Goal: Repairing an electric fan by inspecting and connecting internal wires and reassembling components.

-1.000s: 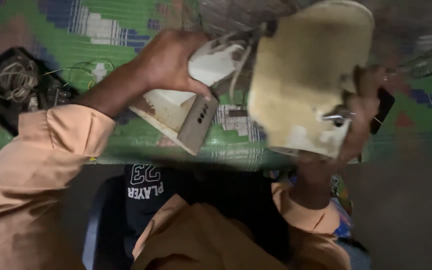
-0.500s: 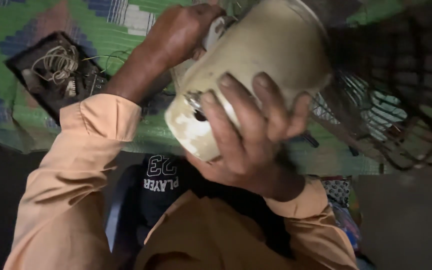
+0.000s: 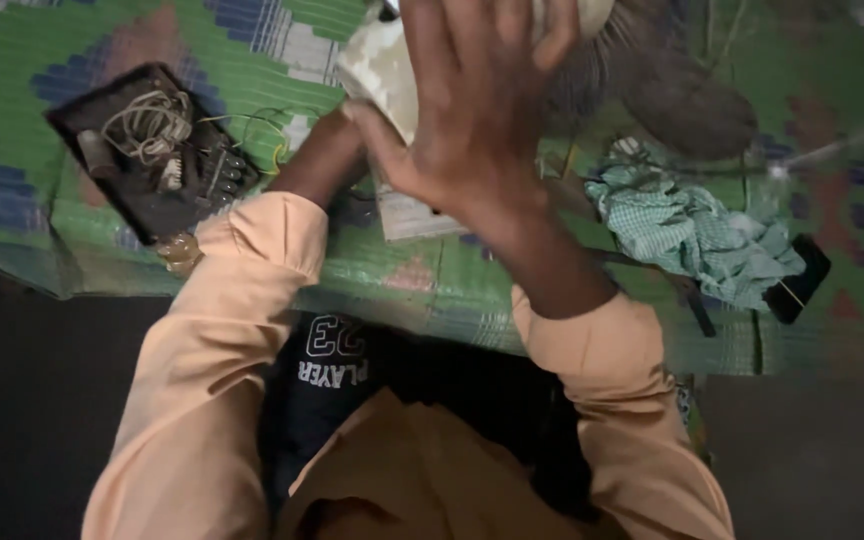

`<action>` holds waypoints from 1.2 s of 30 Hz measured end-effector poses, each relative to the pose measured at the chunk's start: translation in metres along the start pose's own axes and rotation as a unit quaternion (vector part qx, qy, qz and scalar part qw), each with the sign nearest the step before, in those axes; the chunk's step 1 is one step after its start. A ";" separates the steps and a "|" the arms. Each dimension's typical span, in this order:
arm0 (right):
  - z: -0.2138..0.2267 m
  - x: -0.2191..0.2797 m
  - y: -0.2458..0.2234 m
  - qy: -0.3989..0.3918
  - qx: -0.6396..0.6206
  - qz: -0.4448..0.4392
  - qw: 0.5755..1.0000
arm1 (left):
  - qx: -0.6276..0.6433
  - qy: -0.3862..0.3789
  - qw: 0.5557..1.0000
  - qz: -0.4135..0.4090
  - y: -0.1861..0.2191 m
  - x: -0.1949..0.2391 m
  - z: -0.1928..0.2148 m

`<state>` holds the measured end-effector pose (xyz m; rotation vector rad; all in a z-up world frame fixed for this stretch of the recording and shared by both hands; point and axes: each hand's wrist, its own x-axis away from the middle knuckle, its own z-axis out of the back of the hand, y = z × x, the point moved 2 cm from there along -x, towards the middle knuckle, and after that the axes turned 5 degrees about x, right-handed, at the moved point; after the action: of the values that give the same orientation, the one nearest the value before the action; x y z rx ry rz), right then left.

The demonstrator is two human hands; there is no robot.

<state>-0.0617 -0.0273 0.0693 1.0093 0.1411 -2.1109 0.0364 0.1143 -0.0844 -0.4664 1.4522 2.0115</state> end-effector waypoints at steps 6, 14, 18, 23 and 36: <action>-0.008 0.010 0.001 -0.014 -0.016 0.034 0.999 | 0.040 0.045 0.998 -0.022 -0.006 0.028 -0.001; -0.054 0.155 0.014 0.127 -0.274 -0.024 0.953 | -0.208 0.153 0.955 0.147 0.034 0.147 -0.022; -0.076 0.177 0.031 0.201 -0.270 -0.164 0.927 | -0.274 0.140 0.942 0.133 0.039 0.162 -0.032; -0.067 0.193 0.034 0.351 -0.340 -0.259 0.833 | -0.337 0.163 0.916 0.142 0.036 0.162 -0.031; 0.032 0.010 0.075 0.155 0.017 0.128 0.980 | -0.311 0.170 0.923 0.152 0.039 0.163 -0.031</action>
<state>-0.0337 -0.0984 0.0999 1.2995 0.1221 -1.7216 -0.1140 0.1203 -0.1652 -0.9396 1.0816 2.7583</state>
